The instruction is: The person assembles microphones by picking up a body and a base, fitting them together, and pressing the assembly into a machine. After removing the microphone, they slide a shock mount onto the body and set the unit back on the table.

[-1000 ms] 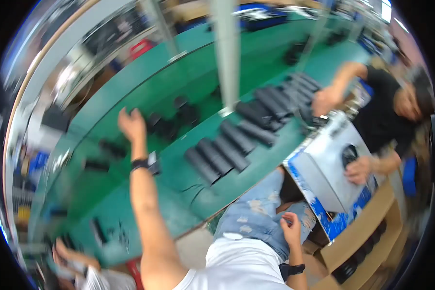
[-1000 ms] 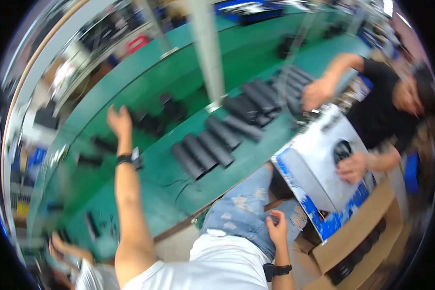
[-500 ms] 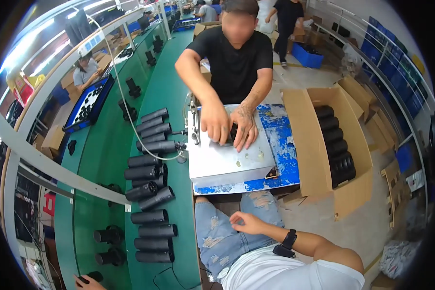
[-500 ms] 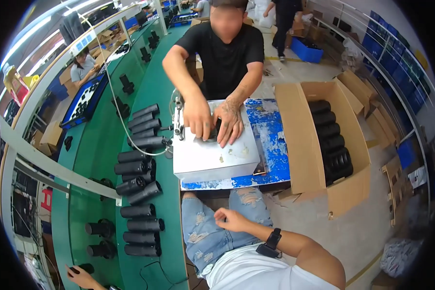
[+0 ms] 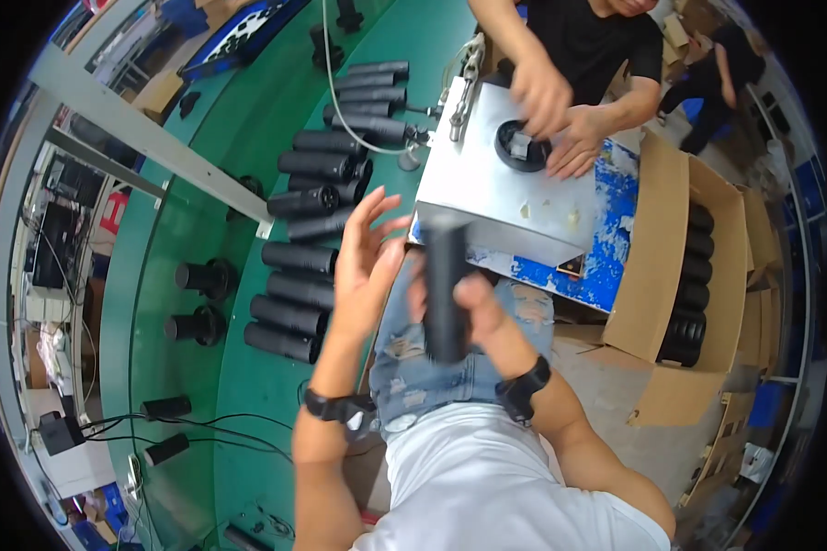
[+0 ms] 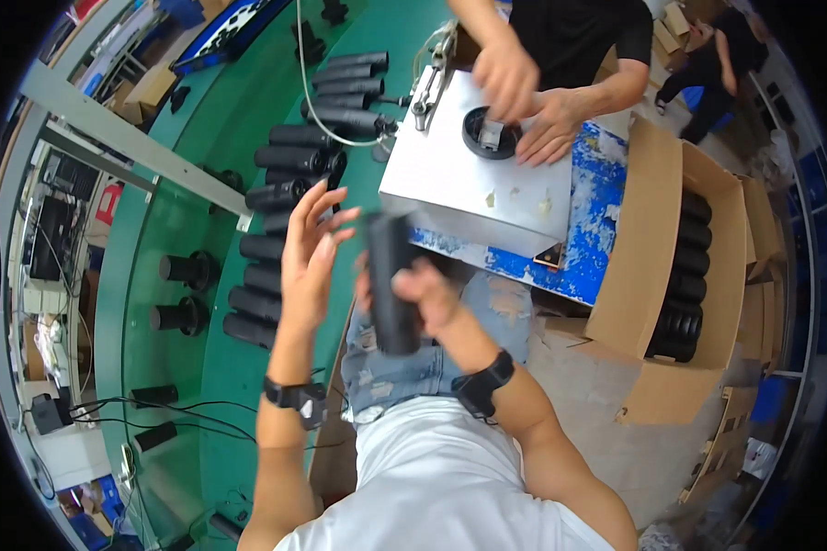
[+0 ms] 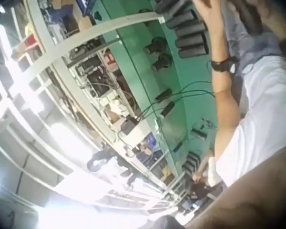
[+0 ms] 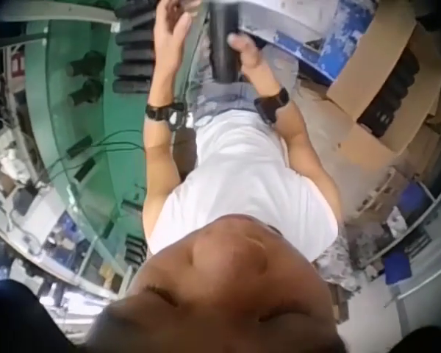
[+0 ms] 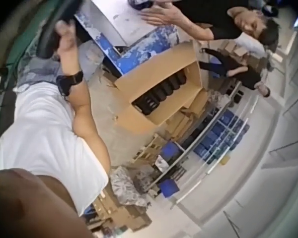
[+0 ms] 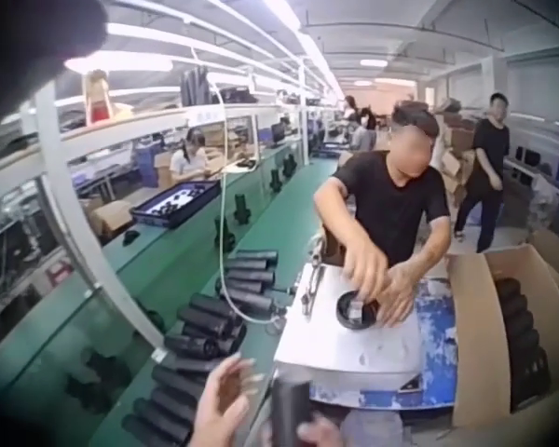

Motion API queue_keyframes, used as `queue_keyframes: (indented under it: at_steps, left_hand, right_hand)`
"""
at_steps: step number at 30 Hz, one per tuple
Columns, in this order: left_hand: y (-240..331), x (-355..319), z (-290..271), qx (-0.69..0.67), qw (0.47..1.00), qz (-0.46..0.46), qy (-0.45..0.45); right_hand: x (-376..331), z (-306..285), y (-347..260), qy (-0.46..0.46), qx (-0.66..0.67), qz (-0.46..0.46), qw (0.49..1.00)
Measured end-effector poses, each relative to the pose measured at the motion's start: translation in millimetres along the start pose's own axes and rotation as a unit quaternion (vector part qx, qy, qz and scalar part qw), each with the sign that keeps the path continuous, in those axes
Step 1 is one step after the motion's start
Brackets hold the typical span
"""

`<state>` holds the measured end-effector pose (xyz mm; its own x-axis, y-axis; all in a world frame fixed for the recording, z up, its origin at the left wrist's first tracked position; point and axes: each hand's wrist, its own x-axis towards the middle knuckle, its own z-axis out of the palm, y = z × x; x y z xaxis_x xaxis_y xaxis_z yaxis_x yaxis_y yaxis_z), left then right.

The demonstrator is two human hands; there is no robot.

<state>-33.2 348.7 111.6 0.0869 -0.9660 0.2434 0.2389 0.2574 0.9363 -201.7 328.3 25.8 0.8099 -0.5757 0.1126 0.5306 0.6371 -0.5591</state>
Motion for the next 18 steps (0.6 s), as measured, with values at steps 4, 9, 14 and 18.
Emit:
queue_keyframes:
  at_steps: [4,9,14,18]
  left_hand:
    - [-54.4,-31.8,33.5,-0.01,0.992,-0.122,-0.03]
    - [-78.5,-51.3,82.1,0.042,0.995,-0.084,-0.032]
    - [-88.2,-37.7,80.1,-0.353,0.849,-0.385,-0.087]
    - [-94.5,-32.7,82.6,-0.439,0.786,-0.411,-0.144]
  right_hand:
    - [-16.3,-3.5,-38.7,0.177,-0.034,-0.241,0.954]
    - [-36.7,-9.6,-63.4,0.197,-0.13,-0.258,0.937]
    - [-48.1,-25.1,-96.7,0.033,-0.051,-0.303,0.951]
    - [-41.0,-38.3,-111.8,-0.123,-0.057,-0.3,0.944]
